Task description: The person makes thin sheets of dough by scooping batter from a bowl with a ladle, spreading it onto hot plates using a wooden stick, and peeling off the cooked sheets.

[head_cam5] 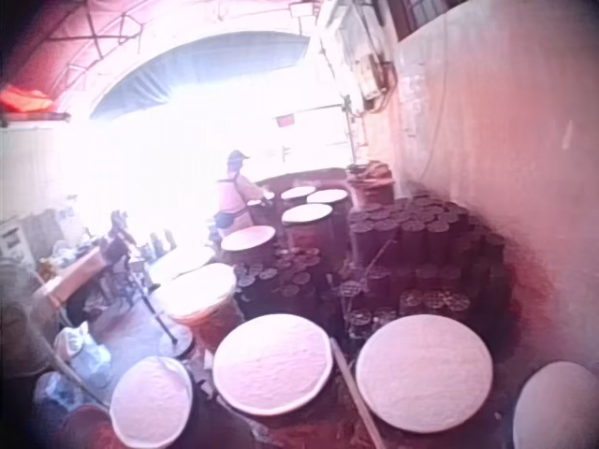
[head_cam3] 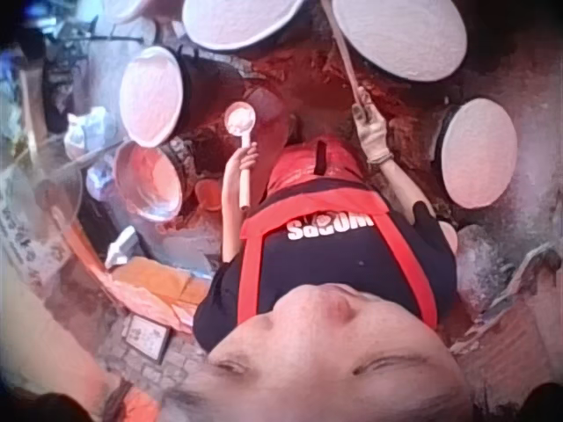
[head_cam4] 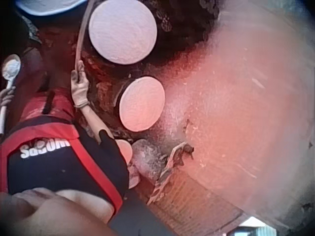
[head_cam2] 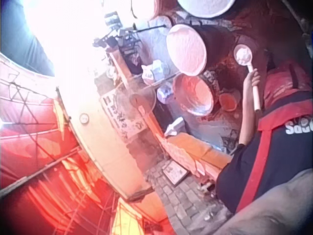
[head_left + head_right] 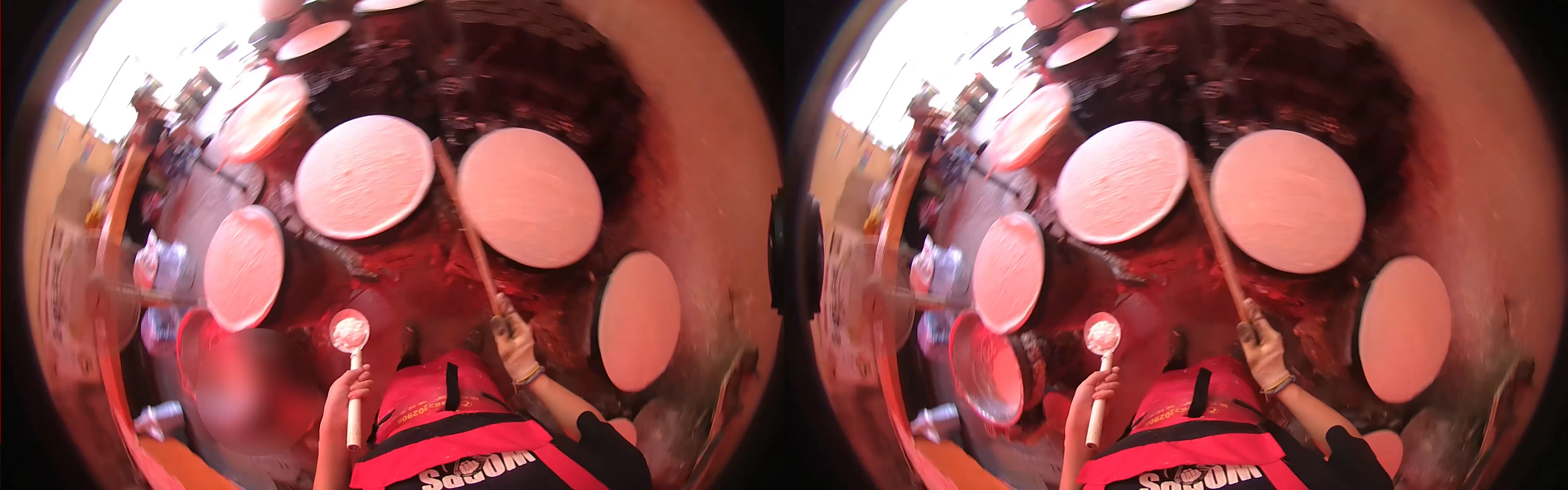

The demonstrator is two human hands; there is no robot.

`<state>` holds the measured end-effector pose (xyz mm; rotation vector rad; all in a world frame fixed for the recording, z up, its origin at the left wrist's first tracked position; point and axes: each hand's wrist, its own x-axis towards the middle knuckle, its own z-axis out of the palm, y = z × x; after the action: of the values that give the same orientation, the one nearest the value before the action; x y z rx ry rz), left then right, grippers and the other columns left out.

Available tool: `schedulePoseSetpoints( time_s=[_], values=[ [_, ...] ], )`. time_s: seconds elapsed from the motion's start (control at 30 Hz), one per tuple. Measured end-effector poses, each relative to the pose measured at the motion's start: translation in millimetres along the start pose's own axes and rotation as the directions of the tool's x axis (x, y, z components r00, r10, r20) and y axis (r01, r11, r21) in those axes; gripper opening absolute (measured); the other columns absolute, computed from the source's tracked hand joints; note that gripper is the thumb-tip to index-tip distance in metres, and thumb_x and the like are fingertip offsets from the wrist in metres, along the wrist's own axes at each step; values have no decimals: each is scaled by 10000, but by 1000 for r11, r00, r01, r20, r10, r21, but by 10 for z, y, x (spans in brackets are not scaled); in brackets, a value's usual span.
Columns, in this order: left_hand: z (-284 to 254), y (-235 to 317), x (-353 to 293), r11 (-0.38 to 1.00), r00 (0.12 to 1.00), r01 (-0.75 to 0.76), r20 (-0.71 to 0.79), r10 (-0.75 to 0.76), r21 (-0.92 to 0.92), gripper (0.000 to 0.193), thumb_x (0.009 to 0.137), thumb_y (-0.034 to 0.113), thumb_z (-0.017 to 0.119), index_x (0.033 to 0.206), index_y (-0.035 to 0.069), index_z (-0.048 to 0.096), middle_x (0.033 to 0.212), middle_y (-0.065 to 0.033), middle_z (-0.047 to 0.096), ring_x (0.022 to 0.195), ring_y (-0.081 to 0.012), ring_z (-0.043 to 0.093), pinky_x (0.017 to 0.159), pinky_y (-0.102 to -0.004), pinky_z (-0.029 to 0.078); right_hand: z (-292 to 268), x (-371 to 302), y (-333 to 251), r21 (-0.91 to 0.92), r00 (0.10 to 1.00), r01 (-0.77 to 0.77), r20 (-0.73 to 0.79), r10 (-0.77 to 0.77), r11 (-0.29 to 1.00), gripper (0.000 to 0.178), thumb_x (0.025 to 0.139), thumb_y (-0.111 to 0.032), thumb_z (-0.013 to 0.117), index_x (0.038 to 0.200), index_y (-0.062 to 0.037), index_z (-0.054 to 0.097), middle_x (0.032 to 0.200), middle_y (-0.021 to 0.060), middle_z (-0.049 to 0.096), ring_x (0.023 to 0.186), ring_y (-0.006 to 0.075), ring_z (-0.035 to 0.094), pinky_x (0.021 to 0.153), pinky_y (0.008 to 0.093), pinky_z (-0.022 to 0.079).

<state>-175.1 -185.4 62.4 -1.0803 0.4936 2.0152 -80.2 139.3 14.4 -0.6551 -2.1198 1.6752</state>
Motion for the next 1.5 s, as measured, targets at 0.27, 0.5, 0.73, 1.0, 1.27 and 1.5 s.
schedulePoseSetpoints(
  time_s=[0.27, 0.5, 0.73, 1.0, 1.27, 1.5],
  values=[
    [-620, 625, -569, 876, 966, -12, 222, 135, -482, 142, 939, 44, 423, 1044, -52, 423, 709, -20, 388, 486, -48, 338, 345, -163, 298, 1911, 717, -673, -426, 783, 55, 579, 226, 903, 271, 859, -304, 590, 974, -59, 596, 880, 170, 641, 815, 305, 625, 750, 370, 481],
    [-1628, 1372, -927, 780, 849, -508, -60, 525, -364, 129, 905, 31, 463, 1023, -9, 427, 704, -25, 404, 481, -48, 336, 355, -159, 269, 4355, 1126, -1057, -403, 662, 707, 666, -344, 580, 136, 806, -236, 586, 810, -100, 590, 789, 158, 618, 787, 335, 611, 702, 447, 478],
    [-2216, 1796, -1324, 602, 679, -734, -349, 646, -314, 138, 901, 21, 464, 1029, -3, 418, 691, -38, 409, 453, -58, 335, 330, -167, 266, 5692, 2176, -1363, -593, 681, 726, 551, -482, 348, 195, 824, -297, 566, 852, -126, 655, 870, 106, 655, 819, 304, 621, 769, 409, 479],
    [-2256, 2085, -1375, 503, 696, -703, -338, 634, -503, 140, 903, 18, 461, 1032, -5, 412, 735, -45, 413, 463, -49, 335, 323, -153, 274, 6068, 2313, -1692, -629, 743, 665, 610, -275, 403, 225, 811, -320, 566, 860, -145, 698, 833, 139, 666, 833, 300, 643, 782, 406, 487],
    [-1647, 2462, -1263, 426, 699, -651, -278, 659, -628, 179, 896, 6, 469, 1059, -37, 410, 743, -46, 401, 490, -52, 346, 335, -156, 296, 5936, 3366, -2591, -5, 568, 90, 822, -47, 996, 86, 701, -37, 626, 772, -7, 662, 668, 9, 583, 559, 99, 516, 534, 231, 393],
    [-1311, 2656, -1071, 355, 698, -473, -97, 709, -806, 168, 905, -5, 425, 1063, -58, 403, 702, -37, 378, 479, -70, 346, 338, -173, 313, 5478, 4428, -4399, -415, 469, 869, 522, -712, 269, 168, 780, -228, 625, 827, -69, 649, 722, 152, 629, 672, 316, 605, 627, 397, 464]
  ],
)
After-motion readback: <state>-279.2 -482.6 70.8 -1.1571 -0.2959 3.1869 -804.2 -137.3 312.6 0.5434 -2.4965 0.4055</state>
